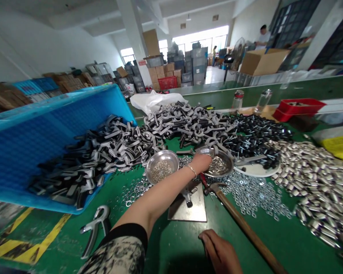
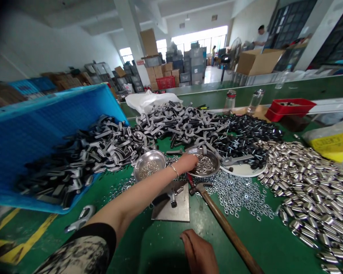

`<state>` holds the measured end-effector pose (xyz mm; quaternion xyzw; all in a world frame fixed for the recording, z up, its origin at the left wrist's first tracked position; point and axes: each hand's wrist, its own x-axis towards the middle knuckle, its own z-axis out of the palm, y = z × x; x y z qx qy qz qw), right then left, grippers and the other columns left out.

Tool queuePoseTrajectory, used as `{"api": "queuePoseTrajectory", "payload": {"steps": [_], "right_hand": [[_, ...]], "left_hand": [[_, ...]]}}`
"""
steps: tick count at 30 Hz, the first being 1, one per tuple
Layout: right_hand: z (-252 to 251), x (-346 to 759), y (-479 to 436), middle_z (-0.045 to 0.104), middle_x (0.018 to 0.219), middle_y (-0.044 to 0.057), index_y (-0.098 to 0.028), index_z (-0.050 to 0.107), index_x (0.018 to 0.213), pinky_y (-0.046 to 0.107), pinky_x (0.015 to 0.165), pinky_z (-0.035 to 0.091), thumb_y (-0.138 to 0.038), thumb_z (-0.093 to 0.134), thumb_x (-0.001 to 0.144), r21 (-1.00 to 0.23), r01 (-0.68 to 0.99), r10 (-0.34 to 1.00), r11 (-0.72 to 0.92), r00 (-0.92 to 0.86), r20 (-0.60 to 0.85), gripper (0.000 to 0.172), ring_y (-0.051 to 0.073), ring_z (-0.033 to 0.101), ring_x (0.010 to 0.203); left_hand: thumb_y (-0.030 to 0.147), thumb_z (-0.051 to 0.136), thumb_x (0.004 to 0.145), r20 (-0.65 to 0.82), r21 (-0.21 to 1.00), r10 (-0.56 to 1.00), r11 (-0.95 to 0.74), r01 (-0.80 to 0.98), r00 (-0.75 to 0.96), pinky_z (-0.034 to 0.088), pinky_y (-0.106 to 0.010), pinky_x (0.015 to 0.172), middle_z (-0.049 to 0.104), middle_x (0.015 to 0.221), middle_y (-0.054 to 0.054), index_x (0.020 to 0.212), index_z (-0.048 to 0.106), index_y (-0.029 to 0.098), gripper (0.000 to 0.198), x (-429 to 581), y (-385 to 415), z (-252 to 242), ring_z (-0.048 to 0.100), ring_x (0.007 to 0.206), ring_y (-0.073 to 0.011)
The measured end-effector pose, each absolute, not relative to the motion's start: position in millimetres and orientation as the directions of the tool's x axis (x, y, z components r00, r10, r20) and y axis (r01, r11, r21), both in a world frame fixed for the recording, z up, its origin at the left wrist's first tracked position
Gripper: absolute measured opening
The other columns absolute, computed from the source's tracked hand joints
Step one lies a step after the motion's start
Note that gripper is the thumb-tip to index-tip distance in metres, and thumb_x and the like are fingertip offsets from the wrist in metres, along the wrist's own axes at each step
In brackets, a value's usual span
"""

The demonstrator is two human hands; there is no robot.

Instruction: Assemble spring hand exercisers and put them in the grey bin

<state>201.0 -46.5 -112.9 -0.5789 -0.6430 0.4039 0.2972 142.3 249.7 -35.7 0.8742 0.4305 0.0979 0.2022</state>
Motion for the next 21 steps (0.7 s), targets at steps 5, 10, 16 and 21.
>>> {"api": "queuePoseTrajectory", "payload": {"steps": [5,10,16,21], "right_hand": [[-102.5,197.8,-36.7,0.069,0.076,0.002,-0.024,0.065,0.089,0.027,0.068,0.047,-0.053,0.035,0.102,-0.863,0.505,0.964,0.022,-0.238,-0.115,0.044,0.019,0.067,0.072],[-77.5,229.7,-28.8,0.066,0.068,0.001,-0.022,0.065,0.094,0.029,0.069,0.048,-0.052,0.038,0.102,-0.900,0.435,0.986,-0.016,-0.144,-0.087,0.041,0.020,0.064,0.068],[-71.6,269.0,-24.1,0.064,0.067,0.001,-0.022,0.064,0.097,0.030,0.055,0.044,-0.057,0.044,0.097,-0.895,0.416,0.987,-0.161,0.042,-0.158,0.040,0.018,0.056,0.053],[-93.1,251.5,-26.9,0.062,0.061,-0.001,-0.022,0.063,0.090,0.030,0.062,0.046,-0.055,0.040,0.099,-0.919,0.366,0.984,-0.145,-0.039,-0.171,0.042,0.019,0.060,0.058]], "left_hand": [[0.012,0.065,0.083,-0.022,0.446,0.823,-0.500,0.742,0.568,0.049,-0.043,0.092,0.073,0.096,-0.019,0.083,0.075,0.012,0.010,137.7,245.7,-37.3,0.067,0.101,-0.0334],[0.020,0.062,0.089,0.051,0.568,0.855,-0.449,0.690,0.516,0.047,-0.042,0.098,0.072,0.104,-0.017,0.097,0.073,0.011,0.017,130.2,232.3,-38.6,0.065,0.107,-0.0305],[0.018,0.059,0.091,0.054,0.786,0.838,-0.371,0.495,0.543,0.049,-0.035,0.096,0.075,0.104,-0.012,0.099,0.073,0.011,0.018,110.3,226.4,-34.9,0.067,0.101,-0.0224],[0.020,0.055,0.097,-0.022,0.919,0.762,-0.239,0.314,0.647,0.056,-0.030,0.081,0.076,0.102,-0.013,0.112,0.071,0.009,0.025,99.2,224.1,-21.6,0.072,0.086,-0.0165]]}}
